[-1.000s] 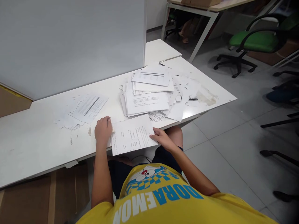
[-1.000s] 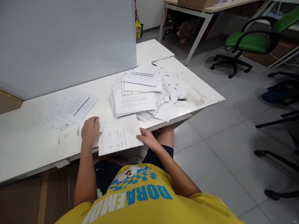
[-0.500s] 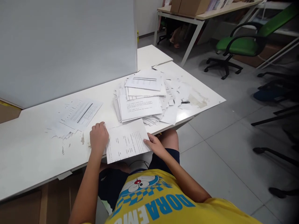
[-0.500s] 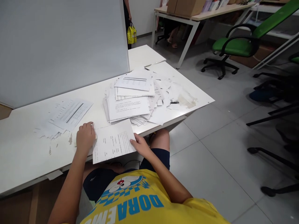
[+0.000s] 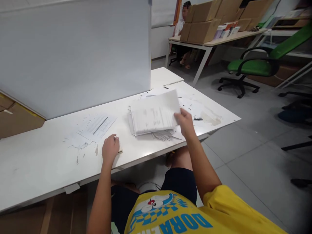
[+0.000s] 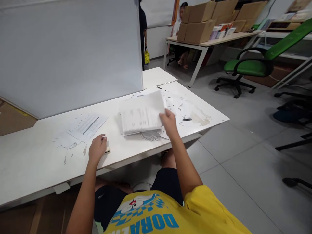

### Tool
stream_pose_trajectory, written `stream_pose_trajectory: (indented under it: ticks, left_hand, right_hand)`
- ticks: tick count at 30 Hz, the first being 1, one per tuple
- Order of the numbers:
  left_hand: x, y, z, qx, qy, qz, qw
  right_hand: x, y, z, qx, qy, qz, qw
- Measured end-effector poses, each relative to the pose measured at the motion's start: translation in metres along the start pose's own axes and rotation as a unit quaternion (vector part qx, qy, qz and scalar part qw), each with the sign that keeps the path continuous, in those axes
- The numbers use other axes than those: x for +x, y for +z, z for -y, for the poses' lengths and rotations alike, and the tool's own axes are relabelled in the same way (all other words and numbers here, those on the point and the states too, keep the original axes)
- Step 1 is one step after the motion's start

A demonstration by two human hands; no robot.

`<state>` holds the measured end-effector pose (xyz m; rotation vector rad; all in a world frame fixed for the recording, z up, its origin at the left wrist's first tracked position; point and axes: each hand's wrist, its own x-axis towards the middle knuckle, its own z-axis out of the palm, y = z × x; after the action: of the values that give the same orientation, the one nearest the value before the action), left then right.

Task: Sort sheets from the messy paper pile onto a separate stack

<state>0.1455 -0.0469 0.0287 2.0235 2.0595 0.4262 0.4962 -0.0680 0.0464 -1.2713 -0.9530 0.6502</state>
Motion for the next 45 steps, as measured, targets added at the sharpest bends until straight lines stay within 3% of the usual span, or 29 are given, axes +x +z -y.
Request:
stream_pose_trajectory:
  ticks: [3, 5, 8, 11, 14, 17, 19, 21, 23, 26, 29, 32, 36, 38, 41, 45]
  left_hand:
    - [-0.002, 0.000, -0.002, 0.001, -0.007, -0.006, 1.000]
    - [-0.003, 0.000, -0.004, 0.000, -0.010, -0.011, 1.000]
    - [-0.006, 0.002, -0.003, -0.011, -0.012, -0.022, 1.000]
    - [-0.008, 0.006, -0.002, -0.048, -0.018, -0.025, 0.998]
    - [-0.007, 0.006, 0.005, -0.156, -0.030, -0.021, 0.987]
    - [-0.003, -0.006, 0.024, -0.309, -0.005, -0.043, 0.950]
    - [0.000, -0.019, 0.045, -0.351, 0.014, -0.084, 0.933]
    - [0.006, -0.031, 0.070, -0.301, -0.009, -0.150, 0.942]
    - [0.012, -0.033, 0.095, -0.174, -0.064, -0.215, 0.959]
    - [0.021, -0.020, 0.120, 0.001, -0.075, -0.191, 0.979]
    - [0.025, -0.003, 0.130, 0.062, -0.051, -0.125, 0.989]
    - [0.024, 0.000, 0.132, 0.061, -0.018, -0.109, 0.992]
    - [0.020, -0.006, 0.131, 0.016, 0.009, -0.121, 0.992]
    - [0.020, -0.007, 0.132, 0.013, 0.006, -0.146, 0.989]
    - [0.023, -0.005, 0.132, 0.032, -0.043, -0.172, 0.984]
    - [0.026, -0.001, 0.133, 0.048, -0.084, -0.145, 0.985]
  right_hand:
    - [0.066, 0.008, -0.009, -0.019, 0.021, -0.055, 0.998]
    - [0.095, 0.019, -0.016, -0.131, 0.042, -0.045, 0.989]
    - [0.108, 0.033, -0.024, -0.339, 0.020, -0.056, 0.939]
    - [0.093, 0.035, -0.028, -0.411, -0.053, -0.119, 0.902]
    - [0.060, 0.032, -0.029, -0.381, -0.116, -0.149, 0.905]
    - [0.015, 0.038, -0.026, -0.315, -0.203, -0.131, 0.918]
    - [-0.015, 0.052, -0.022, -0.268, -0.255, -0.077, 0.926]
    - [-0.038, 0.078, -0.017, -0.217, -0.282, 0.024, 0.934]
    - [-0.049, 0.114, -0.012, -0.181, -0.286, 0.159, 0.927]
    - [-0.047, 0.181, -0.012, -0.197, -0.249, 0.322, 0.892]
    - [-0.038, 0.244, -0.023, -0.272, -0.197, 0.376, 0.863]
    - [-0.036, 0.276, -0.041, -0.341, -0.172, 0.369, 0.848]
    - [-0.042, 0.273, -0.059, -0.407, -0.179, 0.354, 0.823]
    - [-0.045, 0.266, -0.062, -0.418, -0.181, 0.335, 0.825]
    - [-0.047, 0.264, -0.061, -0.430, -0.173, 0.306, 0.832]
    - [-0.048, 0.266, -0.059, -0.431, -0.171, 0.290, 0.837]
